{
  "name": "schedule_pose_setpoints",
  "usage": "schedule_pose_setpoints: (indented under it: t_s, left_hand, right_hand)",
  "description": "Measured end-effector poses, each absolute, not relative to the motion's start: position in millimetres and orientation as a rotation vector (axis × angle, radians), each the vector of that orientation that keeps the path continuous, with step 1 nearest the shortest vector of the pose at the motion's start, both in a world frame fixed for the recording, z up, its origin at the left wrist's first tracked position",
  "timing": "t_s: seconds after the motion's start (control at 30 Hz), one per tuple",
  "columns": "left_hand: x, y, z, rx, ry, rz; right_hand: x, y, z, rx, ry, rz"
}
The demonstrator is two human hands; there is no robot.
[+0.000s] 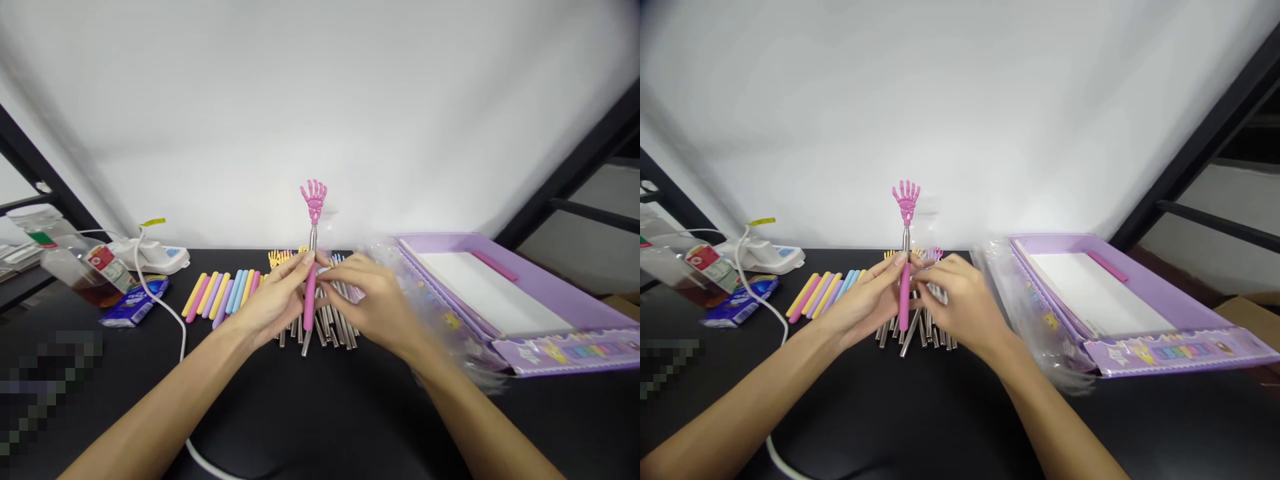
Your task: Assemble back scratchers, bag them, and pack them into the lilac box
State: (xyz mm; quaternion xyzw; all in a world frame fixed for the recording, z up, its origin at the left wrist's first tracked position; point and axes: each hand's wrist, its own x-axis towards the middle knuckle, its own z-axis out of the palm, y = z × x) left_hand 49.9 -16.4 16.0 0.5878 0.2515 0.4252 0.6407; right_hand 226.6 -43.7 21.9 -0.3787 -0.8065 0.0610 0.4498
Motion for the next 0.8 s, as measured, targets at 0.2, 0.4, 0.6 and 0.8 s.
schedule_pose_setpoints:
  t_s: [0.2,0.4,0.6,0.8]
  left_hand:
    - [56.0,-20.4,10.2,1.286,0.583,1.026]
    - [46.7,-10.6,9.1,1.401,0.732,1.139]
    - [28.1,10.7,-6.4,1.316,0.874,1.399]
    - [26.0,17.3,-8.6,1.229,0.934,1.485]
  right_hand:
    - [211.6,-44.6,14.4,-1.001,-1.933,0.427]
    - [217.0,-47.3,17.8,-1.100,-1.772,0.721]
    - [236.8,-42.9,26.6,-1.117,-1.657,0.908]
    - [268.0,-45.9,44.0,-1.271,-1.897,0.810]
